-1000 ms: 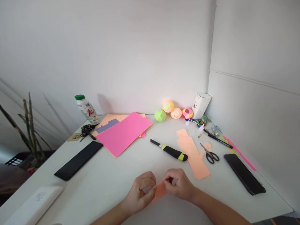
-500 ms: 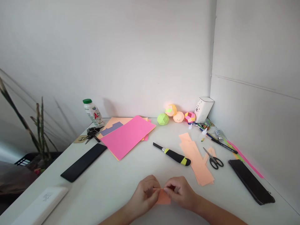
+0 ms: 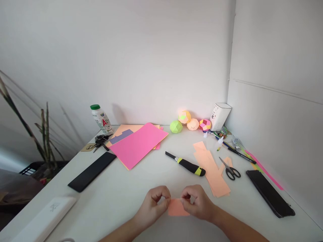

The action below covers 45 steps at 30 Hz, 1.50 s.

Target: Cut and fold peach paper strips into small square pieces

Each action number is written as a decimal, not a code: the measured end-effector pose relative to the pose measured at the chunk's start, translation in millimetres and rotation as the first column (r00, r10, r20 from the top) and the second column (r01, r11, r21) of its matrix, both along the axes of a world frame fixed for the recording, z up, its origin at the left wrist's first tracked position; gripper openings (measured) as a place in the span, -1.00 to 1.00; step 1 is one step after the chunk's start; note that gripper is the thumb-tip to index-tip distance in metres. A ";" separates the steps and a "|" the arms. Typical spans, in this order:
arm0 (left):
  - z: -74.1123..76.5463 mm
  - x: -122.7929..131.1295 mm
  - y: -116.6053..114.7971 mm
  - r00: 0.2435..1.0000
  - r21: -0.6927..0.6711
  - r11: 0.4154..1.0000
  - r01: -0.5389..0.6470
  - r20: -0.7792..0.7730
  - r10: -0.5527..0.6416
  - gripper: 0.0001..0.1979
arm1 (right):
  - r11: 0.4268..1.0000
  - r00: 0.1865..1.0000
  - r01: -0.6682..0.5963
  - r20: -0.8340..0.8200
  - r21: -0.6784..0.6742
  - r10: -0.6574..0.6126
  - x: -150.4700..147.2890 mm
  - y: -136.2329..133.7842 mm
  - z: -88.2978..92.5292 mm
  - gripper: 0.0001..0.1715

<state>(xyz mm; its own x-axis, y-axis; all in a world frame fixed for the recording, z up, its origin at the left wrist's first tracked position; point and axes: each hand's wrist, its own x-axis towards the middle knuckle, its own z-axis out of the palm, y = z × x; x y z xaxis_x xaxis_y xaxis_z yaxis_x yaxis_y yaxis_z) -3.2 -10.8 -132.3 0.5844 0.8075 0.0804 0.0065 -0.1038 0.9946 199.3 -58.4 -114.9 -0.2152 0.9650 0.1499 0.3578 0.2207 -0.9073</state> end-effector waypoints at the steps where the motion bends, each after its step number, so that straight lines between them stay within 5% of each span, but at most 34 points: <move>1: -0.2 -1.6 2.7 1.000 -0.023 0.999 -0.024 0.011 0.024 -0.80 | 1.000 1.000 0.019 -0.016 -0.016 -0.019 3.5 1.1 1.6 -0.85; 5: 3.0 -2.6 7.4 0.997 -0.128 0.989 -0.072 0.023 0.076 -0.75 | 0.991 0.991 0.104 -0.077 -0.088 -0.111 11.2 5.6 4.6 -0.81; 12: 4.6 9.9 -10.0 0.983 -0.339 0.934 0.117 -0.093 -0.157 -0.54 | 0.973 0.977 0.098 -0.164 -0.207 -0.134 1.5 5.6 -0.4 -0.71; 20: 1.9 3.9 1.6 0.994 -0.368 0.930 0.011 -0.100 -0.051 -0.53 | 0.969 0.959 0.130 -0.223 -0.209 -0.176 20.8 14.1 -3.3 -0.59; 29: -0.4 7.2 0.4 0.988 -0.333 0.943 0.019 -0.139 -0.069 -0.50 | 0.985 0.994 0.047 -0.092 -0.166 -0.063 11.6 10.1 -8.3 -0.60; 33: -4.1 4.2 1.8 0.980 -0.204 0.979 -0.008 -0.195 -0.032 -0.52 | 0.987 0.981 0.163 0.103 -0.008 -0.162 24.4 16.4 -7.5 -0.61; 38: -13.2 -1.0 8.4 0.962 0.145 0.987 -0.069 -0.252 0.105 -0.62 | 0.894 0.828 0.320 0.366 0.313 -0.424 52.9 37.0 -17.7 -0.72; 41: -21.6 -4.7 12.7 0.927 0.489 0.869 -0.076 -0.286 0.242 -0.69 | 0.885 0.755 0.269 0.487 0.380 -0.438 57.9 46.5 -28.7 -0.66; 45: -31.3 -12.5 25.8 0.851 0.719 0.689 -0.094 -0.302 0.430 -0.62 | 0.864 0.669 0.252 0.567 0.436 -0.481 60.5 51.0 -33.4 -0.63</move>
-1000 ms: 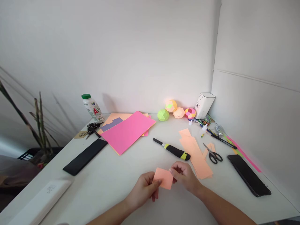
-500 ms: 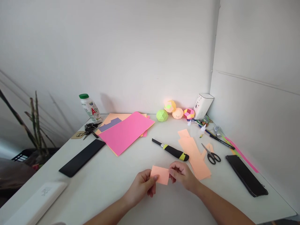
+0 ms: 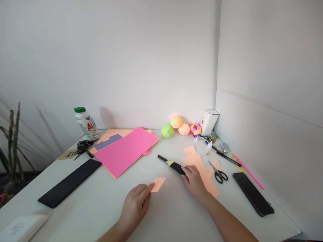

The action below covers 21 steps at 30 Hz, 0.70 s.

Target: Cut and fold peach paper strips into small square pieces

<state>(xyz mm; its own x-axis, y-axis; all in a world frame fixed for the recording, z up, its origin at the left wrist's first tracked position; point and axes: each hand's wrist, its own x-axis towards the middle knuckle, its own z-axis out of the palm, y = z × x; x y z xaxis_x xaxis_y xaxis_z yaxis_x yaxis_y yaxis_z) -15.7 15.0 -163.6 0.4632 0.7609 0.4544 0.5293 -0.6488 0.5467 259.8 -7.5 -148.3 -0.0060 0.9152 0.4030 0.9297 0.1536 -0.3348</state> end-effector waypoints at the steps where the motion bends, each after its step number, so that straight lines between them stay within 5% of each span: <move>1: -1.4 -2.5 5.6 0.994 0.096 0.994 -0.051 -0.087 0.059 -0.60 | 0.999 0.999 0.042 0.021 0.013 -0.042 4.2 0.1 1.5 -0.63; 7: -5.6 -16.0 42.7 0.886 0.209 0.925 -0.317 -0.284 0.368 -0.59 | 0.915 0.907 0.401 0.125 0.044 -0.403 61.8 -3.4 14.2 -0.62; 11: -11.0 -17.4 50.2 0.841 0.214 0.898 -0.384 -0.321 0.436 -0.59 | 0.853 0.837 0.522 0.191 0.001 -0.512 87.7 -5.3 14.1 -0.66; 17: -27.2 -15.0 47.1 0.913 0.215 0.977 -0.010 -0.396 0.096 -0.49 | 0.869 0.846 0.494 0.243 -0.026 -0.474 70.1 -3.2 15.5 -0.72; 21: -31.4 -15.8 45.6 0.918 0.184 0.982 0.037 -0.395 0.040 -0.52 | 0.913 0.903 0.394 0.228 -0.104 -0.364 51.1 -2.1 13.2 -0.79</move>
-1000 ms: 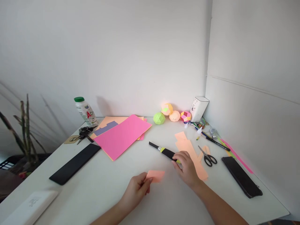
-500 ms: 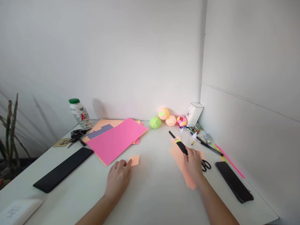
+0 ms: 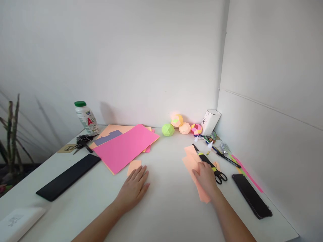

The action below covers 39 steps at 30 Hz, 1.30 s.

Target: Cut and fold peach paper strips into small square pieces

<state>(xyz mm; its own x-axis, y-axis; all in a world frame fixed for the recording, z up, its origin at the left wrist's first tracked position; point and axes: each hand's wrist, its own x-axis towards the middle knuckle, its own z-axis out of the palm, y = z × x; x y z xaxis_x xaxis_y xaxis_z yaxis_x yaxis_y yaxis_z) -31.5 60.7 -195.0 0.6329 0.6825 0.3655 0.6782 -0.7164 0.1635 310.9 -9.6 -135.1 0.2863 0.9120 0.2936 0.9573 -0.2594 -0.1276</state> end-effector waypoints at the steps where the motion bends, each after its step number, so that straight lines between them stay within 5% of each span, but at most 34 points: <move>1: 1.8 0.4 -1.1 1.000 0.002 1.000 -0.002 0.001 0.002 -0.53 | 1.000 1.000 -0.006 -0.017 -0.009 0.006 -2.1 0.1 -1.2 -0.80; 5: 18.7 6.1 -10.4 0.983 -0.097 0.993 0.071 0.177 -0.054 -0.61 | 1.000 0.995 -0.005 -0.100 0.007 0.006 0.4 2.1 -6.1 -0.84; 7: 28.0 10.7 -18.2 0.937 -0.219 0.953 0.210 0.323 -0.132 -0.67 | 0.999 0.989 0.001 -0.146 0.039 0.005 4.6 4.8 -7.8 -0.82; 11: 36.8 20.1 -41.1 0.908 -0.342 0.893 0.291 0.393 -0.146 -0.62 | 0.987 0.968 0.009 -0.249 0.158 0.031 8.4 8.7 -6.2 -0.83; 15: 39.9 27.8 -66.5 0.882 -0.551 0.761 0.343 0.467 -0.059 -0.47 | 0.938 0.925 -0.013 -0.353 0.347 0.143 -5.5 -2.4 10.5 -0.66; 18: 47.8 33.2 -75.4 0.859 -0.694 0.595 0.406 0.513 0.012 -0.31 | 0.876 0.860 -0.106 -0.398 0.470 0.318 -33.3 -21.4 26.9 -0.60; 20: 56.1 34.9 -74.4 0.811 -0.762 0.413 0.499 0.579 0.089 -0.25 | 0.809 0.768 -0.259 -0.395 0.529 0.504 -56.3 -33.5 33.2 -0.55; 22: 64.7 34.0 -69.7 0.660 -0.716 0.026 0.698 0.656 0.366 -0.29 | 0.643 0.454 -0.498 -0.457 0.583 0.765 -77.0 -41.3 33.9 -0.74; 24: 71.4 31.4 -64.3 0.568 -0.615 -0.117 0.780 0.618 0.544 -0.34 | 0.536 0.253 -0.631 -0.505 0.561 0.826 -91.7 -44.3 30.2 -0.85; 26: 75.0 28.9 -60.6 0.532 -0.613 -0.104 0.783 0.574 0.622 -0.31 | 0.492 0.179 -0.701 -0.541 0.516 0.822 -99.4 -44.4 24.7 -0.83; 30: 73.0 28.7 -60.2 0.586 -0.806 0.106 0.583 0.507 0.632 -0.34 | 0.456 0.188 -0.776 -0.529 0.436 0.827 -102.7 -44.3 17.6 -0.81; 32: 69.8 30.1 -61.9 0.635 -0.870 0.164 0.464 0.456 0.623 -0.45 | 0.419 0.207 -0.812 -0.472 0.406 0.857 -103.4 -45.5 17.2 -0.78; 36: 64.2 30.4 -66.9 0.680 -0.910 0.151 0.385 0.391 0.620 -0.58 | 0.357 0.238 -0.868 -0.343 0.345 0.909 -105.9 -48.9 18.6 -0.80; 38: 62.2 29.0 -70.4 0.710 -0.926 0.137 0.350 0.358 0.606 -0.58 | 0.387 0.243 -0.869 -0.416 0.309 0.877 -106.2 -50.2 20.0 -0.86; 39: 61.3 28.2 -72.3 0.734 -0.934 0.185 0.305 0.354 0.580 -0.60 | 0.432 0.259 -0.859 -0.496 0.274 0.829 -105.9 -50.4 21.1 -0.86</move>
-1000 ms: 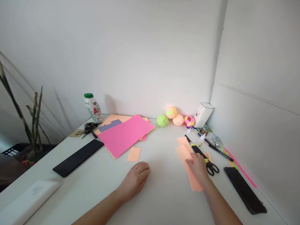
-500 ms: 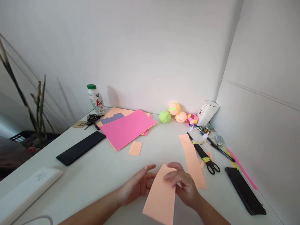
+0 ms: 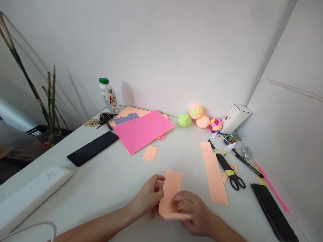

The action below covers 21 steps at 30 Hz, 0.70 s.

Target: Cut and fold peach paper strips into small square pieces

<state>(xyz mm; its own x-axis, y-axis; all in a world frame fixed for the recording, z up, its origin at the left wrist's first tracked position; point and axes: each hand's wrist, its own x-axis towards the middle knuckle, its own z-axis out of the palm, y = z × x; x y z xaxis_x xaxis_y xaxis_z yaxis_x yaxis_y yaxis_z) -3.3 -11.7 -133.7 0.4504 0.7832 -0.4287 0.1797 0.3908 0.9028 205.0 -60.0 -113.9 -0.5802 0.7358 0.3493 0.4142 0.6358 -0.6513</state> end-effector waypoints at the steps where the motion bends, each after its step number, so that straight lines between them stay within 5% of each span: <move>1: -0.9 -0.7 -2.1 0.998 0.113 0.993 0.012 -0.070 -0.004 -0.63 | 0.993 0.999 0.032 -0.006 -0.114 -0.033 0.6 0.1 1.4 -0.84; 3: -2.6 -1.5 -6.3 0.975 0.463 0.881 0.092 -0.220 0.014 -0.76 | 0.932 0.994 0.089 -0.030 -0.351 -0.107 2.1 1.3 4.6 -0.78; 5: -4.6 -1.4 -10.3 0.954 0.741 0.635 0.218 -0.299 0.022 -0.80 | 0.836 0.980 0.098 -0.093 -0.540 -0.174 3.6 3.3 6.7 -0.73; 6: -5.7 -1.1 -12.4 0.953 0.805 0.535 0.257 -0.304 0.000 -0.77 | 0.789 0.969 0.094 -0.127 -0.607 -0.214 4.1 4.3 6.9 -0.72; 8: -8.0 -0.4 -17.0 0.950 0.855 0.426 0.297 -0.308 -0.045 -0.74 | 0.715 0.939 0.112 -0.163 -0.690 -0.304 4.2 5.6 5.1 -0.70; 16: -6.3 2.5 -37.9 0.948 0.896 0.312 0.317 -0.308 -0.080 -0.70 | 0.659 0.786 0.463 -0.069 -0.593 -0.615 -5.9 -1.6 -15.4 -0.72; 21: -10.0 2.1 -44.7 0.928 0.902 0.233 0.363 -0.374 0.003 -0.68 | 0.798 0.823 0.552 0.004 -0.241 -0.568 -8.2 -5.3 -18.9 -0.81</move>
<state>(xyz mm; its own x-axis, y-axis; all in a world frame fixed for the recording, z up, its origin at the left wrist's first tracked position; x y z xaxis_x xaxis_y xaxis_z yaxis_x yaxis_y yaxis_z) -1.1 -56.3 -143.6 0.6635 0.6005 0.4464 0.3893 -0.7865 0.4795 196.8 -65.3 -132.9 -0.0245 0.9869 0.1595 0.6048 0.1417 -0.7836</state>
